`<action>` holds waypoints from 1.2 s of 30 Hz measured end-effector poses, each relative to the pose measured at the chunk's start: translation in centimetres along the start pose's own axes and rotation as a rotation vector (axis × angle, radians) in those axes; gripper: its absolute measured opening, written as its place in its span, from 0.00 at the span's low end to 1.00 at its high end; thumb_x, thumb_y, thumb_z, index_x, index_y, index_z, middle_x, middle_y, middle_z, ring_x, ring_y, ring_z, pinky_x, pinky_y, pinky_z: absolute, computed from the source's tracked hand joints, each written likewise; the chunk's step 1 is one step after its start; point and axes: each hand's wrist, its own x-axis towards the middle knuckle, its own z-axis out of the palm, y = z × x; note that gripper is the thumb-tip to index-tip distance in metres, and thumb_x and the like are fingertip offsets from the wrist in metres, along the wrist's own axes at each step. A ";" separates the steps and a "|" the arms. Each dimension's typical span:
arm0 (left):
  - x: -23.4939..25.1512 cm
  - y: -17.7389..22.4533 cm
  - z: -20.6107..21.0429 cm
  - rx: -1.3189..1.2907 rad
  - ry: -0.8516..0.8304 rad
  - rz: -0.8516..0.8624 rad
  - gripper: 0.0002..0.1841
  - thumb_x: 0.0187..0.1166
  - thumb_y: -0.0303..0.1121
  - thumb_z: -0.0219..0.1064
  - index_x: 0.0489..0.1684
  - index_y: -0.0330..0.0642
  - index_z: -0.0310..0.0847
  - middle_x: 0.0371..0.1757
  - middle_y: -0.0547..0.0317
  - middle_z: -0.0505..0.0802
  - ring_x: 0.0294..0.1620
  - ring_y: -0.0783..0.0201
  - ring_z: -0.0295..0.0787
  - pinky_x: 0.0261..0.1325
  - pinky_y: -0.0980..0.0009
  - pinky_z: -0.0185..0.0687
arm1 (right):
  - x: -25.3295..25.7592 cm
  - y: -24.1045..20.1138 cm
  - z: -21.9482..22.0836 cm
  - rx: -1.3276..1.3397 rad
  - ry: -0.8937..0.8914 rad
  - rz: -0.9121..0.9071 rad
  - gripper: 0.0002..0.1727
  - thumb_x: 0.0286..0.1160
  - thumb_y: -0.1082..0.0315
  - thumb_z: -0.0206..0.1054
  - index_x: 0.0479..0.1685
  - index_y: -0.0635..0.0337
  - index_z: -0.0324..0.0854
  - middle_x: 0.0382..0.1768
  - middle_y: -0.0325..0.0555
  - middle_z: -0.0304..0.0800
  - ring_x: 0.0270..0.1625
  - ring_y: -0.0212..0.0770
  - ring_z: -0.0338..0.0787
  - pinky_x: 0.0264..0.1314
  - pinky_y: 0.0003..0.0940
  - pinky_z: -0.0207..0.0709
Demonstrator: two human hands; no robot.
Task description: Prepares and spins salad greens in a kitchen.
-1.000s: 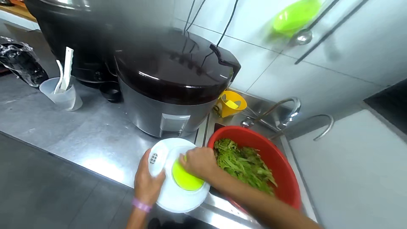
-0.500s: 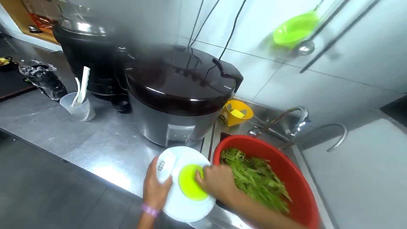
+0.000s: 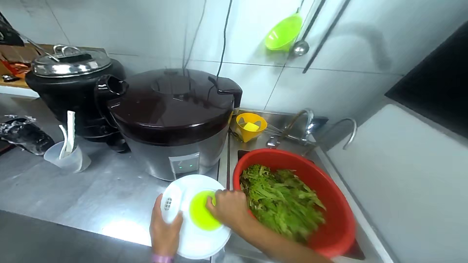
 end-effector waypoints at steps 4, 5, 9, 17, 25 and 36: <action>0.1 0.1 0.1 0.021 -0.019 0.012 0.44 0.63 0.31 0.76 0.87 0.36 0.63 0.81 0.38 0.78 0.80 0.48 0.76 0.80 0.50 0.72 | -1.3 0.5 0.0 0.017 0.007 0.023 0.36 0.81 0.39 0.47 0.32 0.64 0.87 0.32 0.57 0.94 0.43 0.58 0.96 0.42 0.58 0.79; 0.1 0.1 0.0 0.021 -0.021 0.010 0.44 0.63 0.31 0.76 0.87 0.36 0.63 0.80 0.38 0.78 0.79 0.49 0.77 0.79 0.51 0.73 | -1.4 0.5 -0.1 0.023 -0.021 0.022 0.36 0.82 0.39 0.46 0.34 0.64 0.87 0.34 0.58 0.94 0.44 0.58 0.95 0.43 0.58 0.80; 0.3 0.1 -0.2 0.031 -0.036 0.008 0.44 0.63 0.32 0.77 0.88 0.38 0.62 0.80 0.39 0.79 0.77 0.50 0.79 0.77 0.50 0.75 | -2.0 0.7 0.3 0.039 -0.007 -0.004 0.37 0.81 0.38 0.47 0.32 0.64 0.86 0.33 0.58 0.93 0.42 0.58 0.95 0.41 0.58 0.79; 0.2 0.2 -0.2 0.024 -0.052 -0.002 0.44 0.65 0.30 0.78 0.88 0.37 0.62 0.81 0.40 0.78 0.79 0.51 0.78 0.80 0.53 0.73 | -3.1 1.0 0.9 0.028 0.079 -0.030 0.35 0.78 0.38 0.50 0.28 0.62 0.86 0.28 0.55 0.92 0.37 0.56 0.95 0.35 0.56 0.79; 0.2 0.2 -0.1 0.039 -0.046 -0.003 0.44 0.65 0.30 0.78 0.88 0.40 0.63 0.79 0.42 0.81 0.77 0.52 0.80 0.78 0.52 0.75 | -3.3 1.0 1.1 0.063 0.081 -0.010 0.35 0.78 0.38 0.50 0.30 0.62 0.87 0.30 0.55 0.93 0.39 0.56 0.96 0.36 0.55 0.79; 0.0 0.4 -0.4 0.073 -0.074 -0.003 0.44 0.65 0.30 0.77 0.88 0.40 0.62 0.78 0.41 0.81 0.76 0.50 0.81 0.77 0.49 0.75 | -4.2 1.2 2.2 0.091 0.246 -0.008 0.33 0.74 0.37 0.55 0.24 0.60 0.86 0.23 0.51 0.90 0.31 0.52 0.95 0.28 0.51 0.78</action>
